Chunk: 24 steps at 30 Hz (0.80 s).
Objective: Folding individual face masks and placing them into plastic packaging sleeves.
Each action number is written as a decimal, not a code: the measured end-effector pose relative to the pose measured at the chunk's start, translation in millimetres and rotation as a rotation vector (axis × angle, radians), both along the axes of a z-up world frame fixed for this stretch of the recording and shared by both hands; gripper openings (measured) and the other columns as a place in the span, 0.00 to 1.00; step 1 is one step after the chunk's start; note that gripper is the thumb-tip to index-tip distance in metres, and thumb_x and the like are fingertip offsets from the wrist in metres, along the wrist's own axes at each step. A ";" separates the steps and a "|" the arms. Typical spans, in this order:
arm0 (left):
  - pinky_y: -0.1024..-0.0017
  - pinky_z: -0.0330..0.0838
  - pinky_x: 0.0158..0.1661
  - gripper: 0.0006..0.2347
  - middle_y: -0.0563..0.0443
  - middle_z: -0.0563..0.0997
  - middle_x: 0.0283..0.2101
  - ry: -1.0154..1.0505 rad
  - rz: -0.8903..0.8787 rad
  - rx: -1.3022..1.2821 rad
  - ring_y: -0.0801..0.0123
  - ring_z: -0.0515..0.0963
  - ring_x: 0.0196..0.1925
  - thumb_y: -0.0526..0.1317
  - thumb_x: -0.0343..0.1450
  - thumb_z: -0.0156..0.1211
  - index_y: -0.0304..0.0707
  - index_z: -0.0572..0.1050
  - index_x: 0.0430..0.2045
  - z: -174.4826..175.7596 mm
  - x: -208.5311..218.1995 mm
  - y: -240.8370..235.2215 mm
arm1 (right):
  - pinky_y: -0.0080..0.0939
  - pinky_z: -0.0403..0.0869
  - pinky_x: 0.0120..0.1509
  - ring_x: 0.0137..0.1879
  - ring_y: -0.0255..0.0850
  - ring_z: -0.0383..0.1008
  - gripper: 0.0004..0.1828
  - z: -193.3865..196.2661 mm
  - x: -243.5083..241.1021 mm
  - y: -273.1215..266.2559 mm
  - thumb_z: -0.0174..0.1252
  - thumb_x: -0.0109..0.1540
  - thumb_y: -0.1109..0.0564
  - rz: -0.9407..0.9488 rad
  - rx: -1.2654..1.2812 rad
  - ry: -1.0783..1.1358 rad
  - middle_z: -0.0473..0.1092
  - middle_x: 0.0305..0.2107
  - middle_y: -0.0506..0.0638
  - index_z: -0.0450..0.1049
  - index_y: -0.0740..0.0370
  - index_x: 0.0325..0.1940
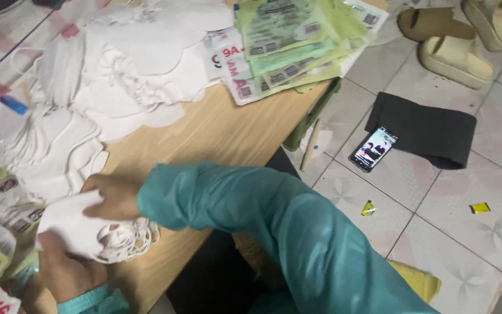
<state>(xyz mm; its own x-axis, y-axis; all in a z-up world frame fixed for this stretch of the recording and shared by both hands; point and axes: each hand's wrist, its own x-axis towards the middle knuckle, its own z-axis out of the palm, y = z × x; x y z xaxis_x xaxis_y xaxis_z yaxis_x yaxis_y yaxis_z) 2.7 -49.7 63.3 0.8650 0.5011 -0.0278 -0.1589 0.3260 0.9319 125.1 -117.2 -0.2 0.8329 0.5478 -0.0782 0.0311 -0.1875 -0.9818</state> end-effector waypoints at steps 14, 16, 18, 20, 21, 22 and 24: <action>0.68 0.97 0.48 0.17 0.54 0.90 0.48 0.155 0.541 0.378 0.72 0.96 0.50 0.45 0.67 0.59 0.41 0.79 0.48 -61.2 -7.8 121.0 | 0.60 0.69 0.67 0.72 0.50 0.63 0.49 -8.2 -43.0 3.6 0.67 0.51 0.21 0.373 -0.503 -0.946 0.59 0.70 0.48 0.62 0.38 0.70; 0.68 1.00 0.45 0.17 0.55 0.92 0.46 0.184 0.623 0.403 0.73 0.98 0.48 0.47 0.65 0.59 0.41 0.80 0.46 -60.4 -5.3 122.6 | 0.64 0.60 0.70 0.76 0.49 0.58 0.45 -2.9 -50.2 -0.8 0.71 0.52 0.28 0.515 -0.609 -0.933 0.57 0.72 0.34 0.63 0.30 0.70; 0.68 0.97 0.38 0.16 0.50 0.89 0.45 0.254 0.647 0.585 0.69 0.95 0.44 0.49 0.71 0.58 0.37 0.77 0.46 -61.5 -12.7 120.8 | 0.61 0.63 0.63 0.69 0.48 0.63 0.37 -14.4 -48.0 2.3 0.66 0.52 0.31 0.512 -0.647 -0.977 0.63 0.62 0.36 0.67 0.31 0.64; 0.68 0.94 0.31 0.17 0.44 0.87 0.43 0.326 0.663 0.773 0.65 0.93 0.40 0.51 0.76 0.57 0.32 0.74 0.46 -61.6 -15.7 117.7 | 0.59 0.67 0.56 0.62 0.46 0.68 0.30 -14.4 -45.2 0.7 0.61 0.51 0.34 0.504 -0.685 -1.015 0.69 0.52 0.38 0.71 0.32 0.58; 0.66 0.91 0.37 0.17 0.45 0.86 0.46 0.283 0.591 0.676 0.65 0.91 0.45 0.50 0.75 0.57 0.35 0.73 0.48 -61.6 -15.4 113.2 | 0.60 0.66 0.58 0.63 0.47 0.66 0.30 -8.4 -43.1 -4.4 0.58 0.53 0.38 0.522 -0.734 -0.978 0.68 0.55 0.39 0.69 0.33 0.61; 0.65 0.89 0.44 0.17 0.46 0.84 0.50 0.241 0.519 0.579 0.65 0.89 0.49 0.49 0.73 0.57 0.37 0.73 0.50 -61.4 -15.0 108.6 | 0.60 0.65 0.59 0.64 0.48 0.65 0.31 -2.0 -40.8 -9.7 0.56 0.55 0.41 0.539 -0.783 -0.939 0.66 0.58 0.39 0.67 0.34 0.64; 0.62 0.86 0.53 0.19 0.48 0.82 0.54 0.182 0.404 0.439 0.65 0.86 0.56 0.48 0.71 0.57 0.40 0.73 0.53 -64.3 -12.0 93.4 | 0.62 0.67 0.58 0.64 0.50 0.66 0.34 1.6 -15.4 -25.2 0.59 0.54 0.40 0.520 -0.777 -0.914 0.67 0.58 0.38 0.65 0.27 0.65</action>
